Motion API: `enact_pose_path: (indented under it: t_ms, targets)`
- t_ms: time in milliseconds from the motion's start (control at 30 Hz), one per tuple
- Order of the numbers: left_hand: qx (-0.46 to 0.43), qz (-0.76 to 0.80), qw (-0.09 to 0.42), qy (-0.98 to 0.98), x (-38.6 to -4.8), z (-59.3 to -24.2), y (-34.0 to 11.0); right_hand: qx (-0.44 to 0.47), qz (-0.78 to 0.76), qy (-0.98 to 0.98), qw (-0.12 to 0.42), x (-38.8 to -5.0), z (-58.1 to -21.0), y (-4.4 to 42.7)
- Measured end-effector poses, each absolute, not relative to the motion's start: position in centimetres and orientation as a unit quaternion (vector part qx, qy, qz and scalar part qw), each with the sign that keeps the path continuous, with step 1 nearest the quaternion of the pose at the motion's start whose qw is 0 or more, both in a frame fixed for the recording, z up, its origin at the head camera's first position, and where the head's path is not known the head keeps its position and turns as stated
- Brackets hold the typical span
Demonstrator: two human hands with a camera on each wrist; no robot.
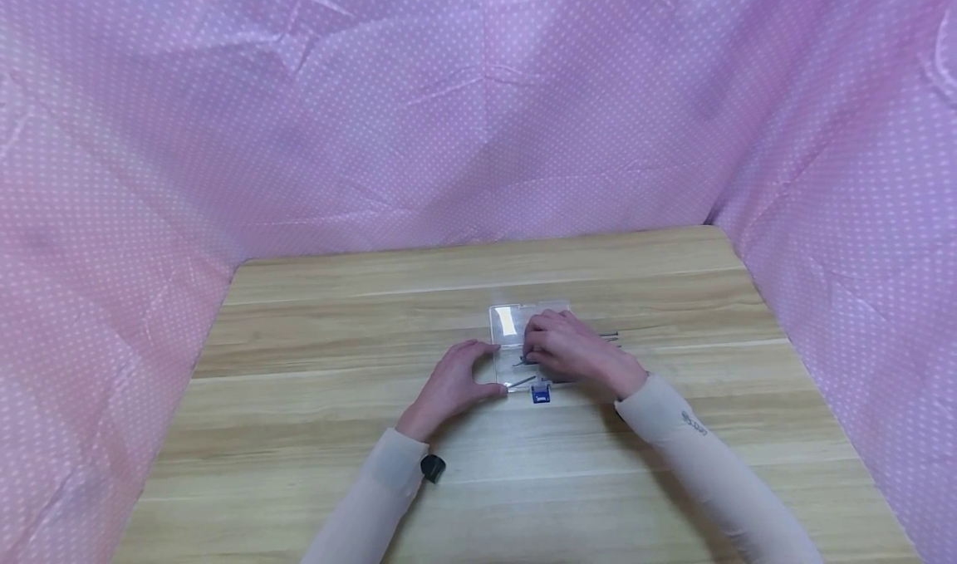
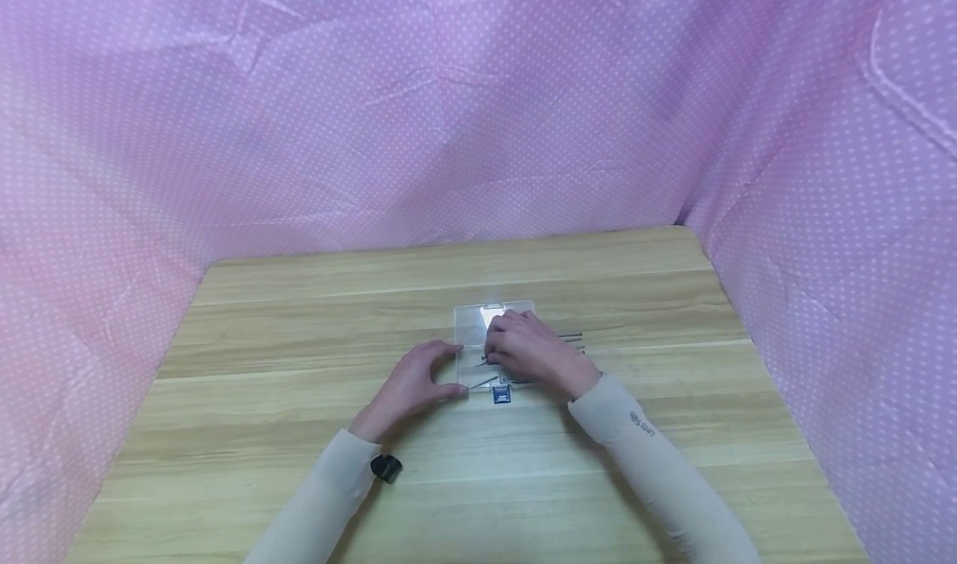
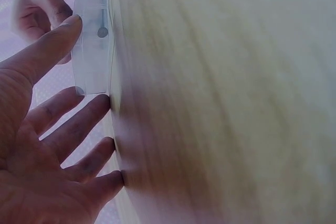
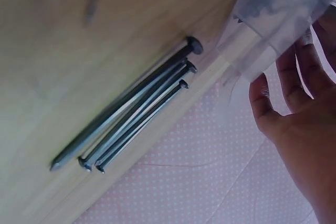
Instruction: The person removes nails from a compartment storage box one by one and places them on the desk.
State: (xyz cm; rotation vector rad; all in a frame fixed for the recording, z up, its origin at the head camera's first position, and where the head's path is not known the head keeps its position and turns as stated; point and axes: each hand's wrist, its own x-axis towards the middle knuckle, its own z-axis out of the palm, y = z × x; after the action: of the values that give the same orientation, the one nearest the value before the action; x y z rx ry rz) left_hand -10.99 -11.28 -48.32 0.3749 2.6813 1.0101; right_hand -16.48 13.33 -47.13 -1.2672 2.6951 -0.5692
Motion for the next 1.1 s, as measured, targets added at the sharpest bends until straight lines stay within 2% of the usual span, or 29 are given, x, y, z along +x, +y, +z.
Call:
enact_pose_path:
  t_ms: [1100]
  targets:
    - [0.132, 0.347, 0.122, 0.921, -10.9, -48.6, -11.3, -0.401, -0.213, 0.891, -0.016, -15.0, -46.0, 14.4]
